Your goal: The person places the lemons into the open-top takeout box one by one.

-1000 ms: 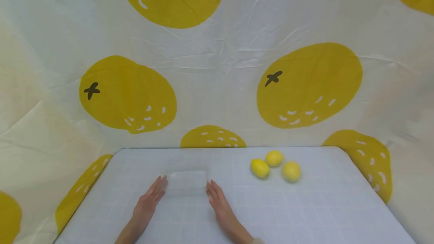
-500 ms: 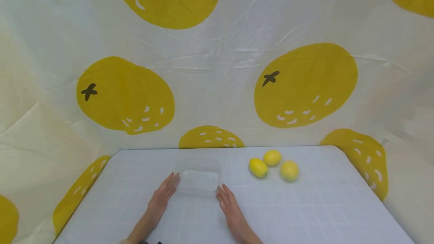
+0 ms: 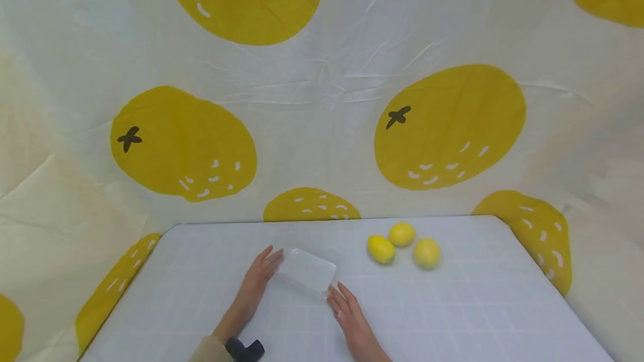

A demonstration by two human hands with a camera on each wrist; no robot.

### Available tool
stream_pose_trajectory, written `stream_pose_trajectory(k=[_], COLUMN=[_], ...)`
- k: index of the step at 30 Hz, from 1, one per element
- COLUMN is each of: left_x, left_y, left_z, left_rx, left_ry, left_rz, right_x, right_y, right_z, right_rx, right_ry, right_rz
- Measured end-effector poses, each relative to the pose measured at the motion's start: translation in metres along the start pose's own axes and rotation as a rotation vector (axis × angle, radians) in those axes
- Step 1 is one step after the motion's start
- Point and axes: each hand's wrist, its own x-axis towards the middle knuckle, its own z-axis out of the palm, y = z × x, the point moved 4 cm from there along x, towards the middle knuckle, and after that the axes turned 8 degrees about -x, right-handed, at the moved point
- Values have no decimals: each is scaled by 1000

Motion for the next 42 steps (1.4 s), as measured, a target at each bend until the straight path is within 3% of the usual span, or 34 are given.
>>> stream_pose_trajectory(k=[4, 8, 14, 16, 24, 29, 36, 42], left_x=[7, 18, 35, 40, 55, 52, 45, 39], left_y=[-3, -3, -3, -5, -9, -12, -13, -13], left_z=[5, 10, 17, 19, 34, 44, 55, 65], left_rx=[94, 96, 52, 36, 86, 155, 154, 159], left_ry=[82, 96, 125, 122, 44, 3, -58, -87], left_rz=[-9, 14, 52, 54, 66, 27, 16, -11], right_x=[-5, -5, -3, -3, -2, -6, -11, -18], right_y=[1, -2, -1, 1, 3, 3, 4, 8], right_z=[-2, -4, -5, -6, -7, -5, 6, 18], right_rx=[22, 34, -2, 9, 47, 110, 265, 284], right_ry=[-28, 4, 249, 264, 90, -52, -211, -263], right_rz=[-26, -41, 203, 243, 225, 323, 421, 523])
